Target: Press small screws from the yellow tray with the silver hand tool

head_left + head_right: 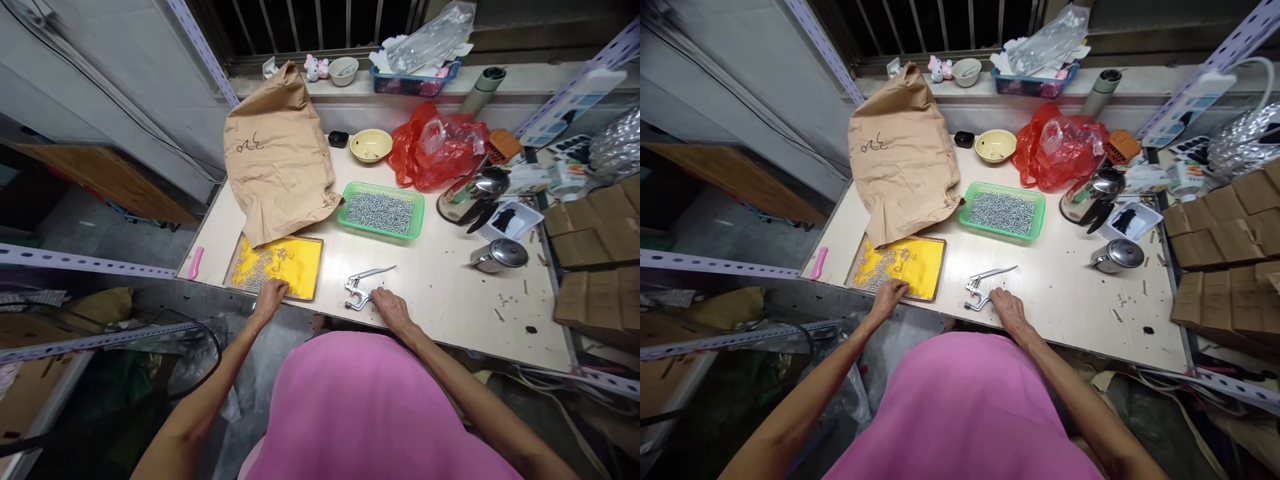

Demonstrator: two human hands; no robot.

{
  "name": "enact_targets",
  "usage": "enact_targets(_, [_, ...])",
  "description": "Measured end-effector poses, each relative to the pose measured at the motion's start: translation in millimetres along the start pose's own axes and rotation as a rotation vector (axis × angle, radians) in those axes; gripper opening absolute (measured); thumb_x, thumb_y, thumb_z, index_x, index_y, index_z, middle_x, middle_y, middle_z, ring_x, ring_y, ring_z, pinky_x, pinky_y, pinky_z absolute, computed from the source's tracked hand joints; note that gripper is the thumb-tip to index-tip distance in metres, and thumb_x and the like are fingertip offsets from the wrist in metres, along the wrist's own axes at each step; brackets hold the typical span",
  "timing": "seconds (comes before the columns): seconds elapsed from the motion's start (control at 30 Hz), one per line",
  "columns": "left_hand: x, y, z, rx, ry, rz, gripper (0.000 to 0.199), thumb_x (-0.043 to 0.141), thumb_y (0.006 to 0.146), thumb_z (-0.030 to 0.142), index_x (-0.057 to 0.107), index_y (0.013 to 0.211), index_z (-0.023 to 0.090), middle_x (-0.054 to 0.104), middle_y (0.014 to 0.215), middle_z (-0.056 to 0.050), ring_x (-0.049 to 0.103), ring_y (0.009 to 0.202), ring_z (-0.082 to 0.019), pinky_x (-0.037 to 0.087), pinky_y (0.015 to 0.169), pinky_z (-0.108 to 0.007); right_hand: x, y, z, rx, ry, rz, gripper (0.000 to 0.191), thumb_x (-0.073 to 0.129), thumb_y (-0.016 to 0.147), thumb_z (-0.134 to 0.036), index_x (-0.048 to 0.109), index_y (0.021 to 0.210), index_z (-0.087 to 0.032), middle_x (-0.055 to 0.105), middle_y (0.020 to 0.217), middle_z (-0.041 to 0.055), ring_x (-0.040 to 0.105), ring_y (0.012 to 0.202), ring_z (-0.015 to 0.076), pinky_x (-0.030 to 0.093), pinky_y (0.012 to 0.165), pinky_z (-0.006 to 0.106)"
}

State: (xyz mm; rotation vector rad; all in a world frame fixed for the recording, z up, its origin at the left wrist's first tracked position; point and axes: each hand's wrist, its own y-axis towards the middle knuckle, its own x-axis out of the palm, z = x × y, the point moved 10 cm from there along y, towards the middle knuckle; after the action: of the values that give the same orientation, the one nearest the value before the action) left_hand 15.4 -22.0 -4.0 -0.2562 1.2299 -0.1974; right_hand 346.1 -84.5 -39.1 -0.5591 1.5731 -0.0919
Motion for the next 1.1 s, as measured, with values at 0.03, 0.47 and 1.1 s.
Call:
enact_targets(0.03, [2.8,1.6,7.0,0.053,0.033,-0.053,0.022,0.052,0.087,0.028,0.071,0.091,0.019,0.067,0.093,-0.006,0.061,0.087,-0.018,0.044,0.077,-0.025,-0.1,2.1,-1.2,0.0,-0.005,-0.005,0.022,0.035,0.096,-0.012,0.051,0.107,-0.022,0.056,0.105,0.006,0.052,0.089,0.0171,0.031,0.06,0.026])
enact_targets(0.47, [34.9,7.7,62.2,0.442,0.399,-0.473,0.014,0.053,0.086,0.02,0.067,0.086,0.017,0.065,0.094,-0.01,0.061,0.088,-0.02,0.041,0.072,-0.025,1.1,10.5,-4.7,0.038,-0.015,-0.059,0.022,0.035,0.096,-0.012,0.051,0.108,-0.021,0.054,0.107,0.0075,0.052,0.091,0.0181,0.034,0.063,0.026])
enact_targets(1.1, [61.2,22.6,41.8,0.223,0.175,-0.621,0.011,0.061,0.069,0.018,0.069,0.076,0.016,0.067,0.076,-0.004,0.06,0.07,-0.016,0.038,0.06,-0.021,-3.3,9.3,-4.0,0.055,0.025,-0.065,0.027,0.037,0.092,-0.005,0.05,0.11,-0.02,0.053,0.11,0.0085,0.051,0.094,0.0187,0.036,0.065,0.026])
